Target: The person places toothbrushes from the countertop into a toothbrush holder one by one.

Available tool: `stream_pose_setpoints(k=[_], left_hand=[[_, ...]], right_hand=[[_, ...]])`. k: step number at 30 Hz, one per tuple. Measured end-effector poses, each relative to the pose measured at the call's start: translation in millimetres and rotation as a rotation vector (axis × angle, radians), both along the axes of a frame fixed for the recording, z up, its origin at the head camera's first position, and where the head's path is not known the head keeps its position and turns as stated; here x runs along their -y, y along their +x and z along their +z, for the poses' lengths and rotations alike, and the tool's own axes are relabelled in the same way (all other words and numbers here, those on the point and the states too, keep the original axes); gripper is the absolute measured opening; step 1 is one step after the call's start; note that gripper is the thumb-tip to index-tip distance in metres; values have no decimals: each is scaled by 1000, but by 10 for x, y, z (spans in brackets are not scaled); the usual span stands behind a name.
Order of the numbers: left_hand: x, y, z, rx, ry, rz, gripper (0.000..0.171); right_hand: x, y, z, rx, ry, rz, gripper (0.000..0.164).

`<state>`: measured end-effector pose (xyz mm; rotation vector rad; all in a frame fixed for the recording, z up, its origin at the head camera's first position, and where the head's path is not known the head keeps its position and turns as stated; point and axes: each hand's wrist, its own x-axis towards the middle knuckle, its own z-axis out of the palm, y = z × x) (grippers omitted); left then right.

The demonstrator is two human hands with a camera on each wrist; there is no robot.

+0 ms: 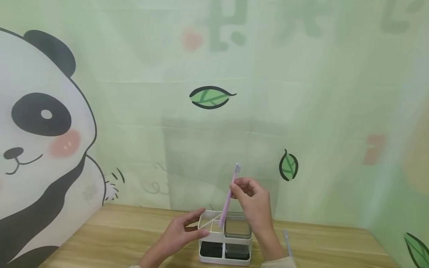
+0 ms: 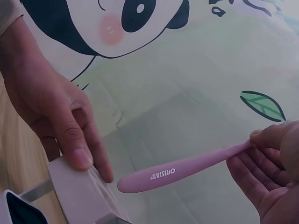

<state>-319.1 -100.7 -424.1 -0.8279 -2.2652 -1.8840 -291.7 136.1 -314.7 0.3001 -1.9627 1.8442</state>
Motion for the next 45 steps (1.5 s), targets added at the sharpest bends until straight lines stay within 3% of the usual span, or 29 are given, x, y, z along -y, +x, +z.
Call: stream_pose_setpoints(k=[15, 28, 45], left_hand=[[-33, 12, 6, 0, -24, 5, 68], [-12, 13, -1, -3, -31, 8, 68], [-1, 19, 38, 32, -17, 0, 69]], right_hand=[[104, -138, -216, 20, 41, -1, 15], [198, -228, -428, 56, 105, 81, 15], [189, -248, -479, 101, 252, 148, 11]])
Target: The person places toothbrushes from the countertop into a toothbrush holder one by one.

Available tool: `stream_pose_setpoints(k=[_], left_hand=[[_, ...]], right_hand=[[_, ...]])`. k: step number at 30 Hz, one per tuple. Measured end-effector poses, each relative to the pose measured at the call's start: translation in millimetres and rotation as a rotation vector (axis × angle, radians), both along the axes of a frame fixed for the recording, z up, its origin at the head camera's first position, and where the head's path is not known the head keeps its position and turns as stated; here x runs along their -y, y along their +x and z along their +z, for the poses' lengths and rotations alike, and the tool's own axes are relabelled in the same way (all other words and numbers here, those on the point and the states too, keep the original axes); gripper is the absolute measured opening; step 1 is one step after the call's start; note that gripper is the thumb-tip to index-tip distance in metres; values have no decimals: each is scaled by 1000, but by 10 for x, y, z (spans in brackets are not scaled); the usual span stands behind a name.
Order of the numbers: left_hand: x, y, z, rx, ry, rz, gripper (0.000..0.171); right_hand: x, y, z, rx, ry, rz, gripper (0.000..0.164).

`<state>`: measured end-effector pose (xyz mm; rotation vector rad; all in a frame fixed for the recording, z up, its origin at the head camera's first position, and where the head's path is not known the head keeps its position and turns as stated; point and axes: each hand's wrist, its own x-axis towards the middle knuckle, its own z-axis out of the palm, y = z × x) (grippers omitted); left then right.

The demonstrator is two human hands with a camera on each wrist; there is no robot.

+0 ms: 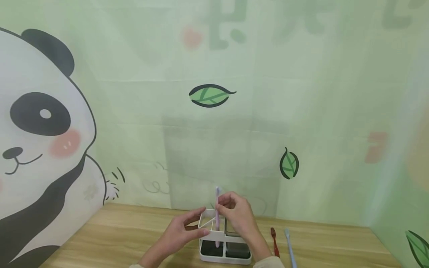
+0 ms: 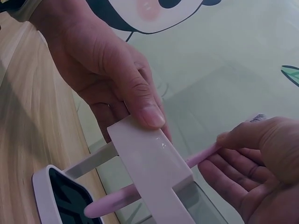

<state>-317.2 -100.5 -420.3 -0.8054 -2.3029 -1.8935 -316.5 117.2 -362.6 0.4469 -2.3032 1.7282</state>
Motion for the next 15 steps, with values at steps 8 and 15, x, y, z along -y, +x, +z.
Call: stream_pose_setpoints(k=[8, 15], left_hand=[[-4, 5, 2, 15, 2, 7, 69], [2, 9, 8, 9, -6, 6, 69]], right_hand=[[-2, -13, -32, 13, 71, 42, 13], [0, -17, -51, 15, 91, 41, 13]])
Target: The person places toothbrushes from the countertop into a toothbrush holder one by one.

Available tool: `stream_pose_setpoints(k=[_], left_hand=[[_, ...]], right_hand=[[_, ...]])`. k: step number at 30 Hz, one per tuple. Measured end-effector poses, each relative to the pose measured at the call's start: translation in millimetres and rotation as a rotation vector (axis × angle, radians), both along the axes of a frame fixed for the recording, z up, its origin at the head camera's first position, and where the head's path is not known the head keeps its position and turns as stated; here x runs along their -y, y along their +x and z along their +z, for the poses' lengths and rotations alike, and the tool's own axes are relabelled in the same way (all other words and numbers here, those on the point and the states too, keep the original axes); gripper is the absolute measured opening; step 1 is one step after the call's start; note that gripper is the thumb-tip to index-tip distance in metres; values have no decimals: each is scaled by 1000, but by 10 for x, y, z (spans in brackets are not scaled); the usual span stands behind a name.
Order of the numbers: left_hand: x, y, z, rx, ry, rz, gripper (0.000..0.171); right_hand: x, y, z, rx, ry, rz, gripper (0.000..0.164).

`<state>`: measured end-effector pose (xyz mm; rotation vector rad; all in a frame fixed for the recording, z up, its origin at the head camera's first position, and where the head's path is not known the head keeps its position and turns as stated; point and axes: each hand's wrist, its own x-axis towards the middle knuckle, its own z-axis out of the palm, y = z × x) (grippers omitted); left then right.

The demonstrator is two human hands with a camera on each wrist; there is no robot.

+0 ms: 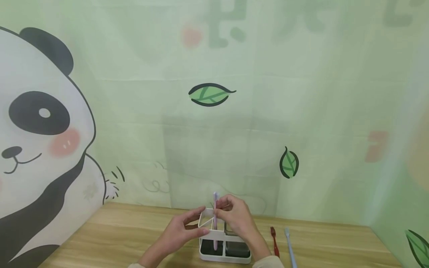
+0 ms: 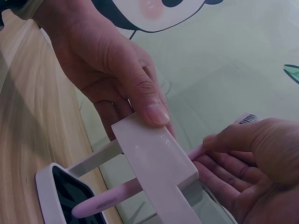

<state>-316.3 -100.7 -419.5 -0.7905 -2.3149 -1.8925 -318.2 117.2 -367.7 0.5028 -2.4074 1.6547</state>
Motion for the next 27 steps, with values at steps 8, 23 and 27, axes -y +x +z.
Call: stream_pose_setpoints(k=[8, 23, 27], left_hand=[[24, 2, 3, -3, -7, 2, 69], [27, -13, 4, -7, 9, -8, 69], [14, -8, -5, -11, 25, -22, 69]], right_hand=[[9, -5, 2, 5, 1, 25, 13], [0, 36, 22, 22, 10, 4, 18], [-37, 55, 33, 29, 11, -2, 19]])
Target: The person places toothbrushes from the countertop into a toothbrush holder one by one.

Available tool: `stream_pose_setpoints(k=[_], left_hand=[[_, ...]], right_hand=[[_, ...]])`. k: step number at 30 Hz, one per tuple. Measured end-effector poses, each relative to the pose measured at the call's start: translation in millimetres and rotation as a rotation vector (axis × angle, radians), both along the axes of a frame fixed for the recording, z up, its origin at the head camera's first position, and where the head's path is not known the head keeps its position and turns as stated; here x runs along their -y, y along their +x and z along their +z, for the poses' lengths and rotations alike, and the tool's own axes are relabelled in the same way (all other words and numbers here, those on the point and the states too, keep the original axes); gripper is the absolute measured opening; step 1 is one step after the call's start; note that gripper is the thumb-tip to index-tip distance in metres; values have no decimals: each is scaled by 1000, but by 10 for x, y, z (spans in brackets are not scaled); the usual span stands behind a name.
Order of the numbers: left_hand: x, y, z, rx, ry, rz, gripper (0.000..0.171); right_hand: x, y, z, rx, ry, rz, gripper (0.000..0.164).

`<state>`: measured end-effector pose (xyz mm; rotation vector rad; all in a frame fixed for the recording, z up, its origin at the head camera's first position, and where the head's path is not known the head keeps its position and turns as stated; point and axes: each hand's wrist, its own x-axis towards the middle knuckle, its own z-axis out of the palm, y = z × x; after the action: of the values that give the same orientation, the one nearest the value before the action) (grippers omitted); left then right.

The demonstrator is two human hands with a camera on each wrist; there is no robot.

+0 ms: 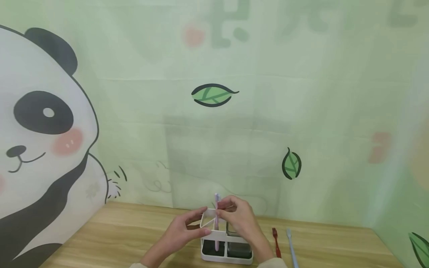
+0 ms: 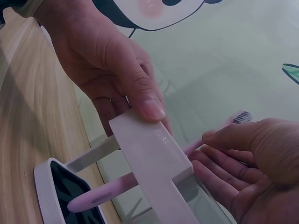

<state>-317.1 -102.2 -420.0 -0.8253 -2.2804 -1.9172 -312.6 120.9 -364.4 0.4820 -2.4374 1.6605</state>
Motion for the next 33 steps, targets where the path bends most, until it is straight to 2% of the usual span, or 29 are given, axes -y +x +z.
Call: stream_pose_setpoints(k=[12, 21, 33], left_hand=[[-14, 4, 3, -1, -12, 15, 70], [-9, 26, -5, -4, 6, 7, 72], [-10, 18, -5, -9, -2, 13, 71]], right_hand=[[-236, 37, 91, -60, 13, -6, 24], [-528, 107, 161, -62, 93, -77, 28], [-891, 154, 147, -48, 180, -153, 29]])
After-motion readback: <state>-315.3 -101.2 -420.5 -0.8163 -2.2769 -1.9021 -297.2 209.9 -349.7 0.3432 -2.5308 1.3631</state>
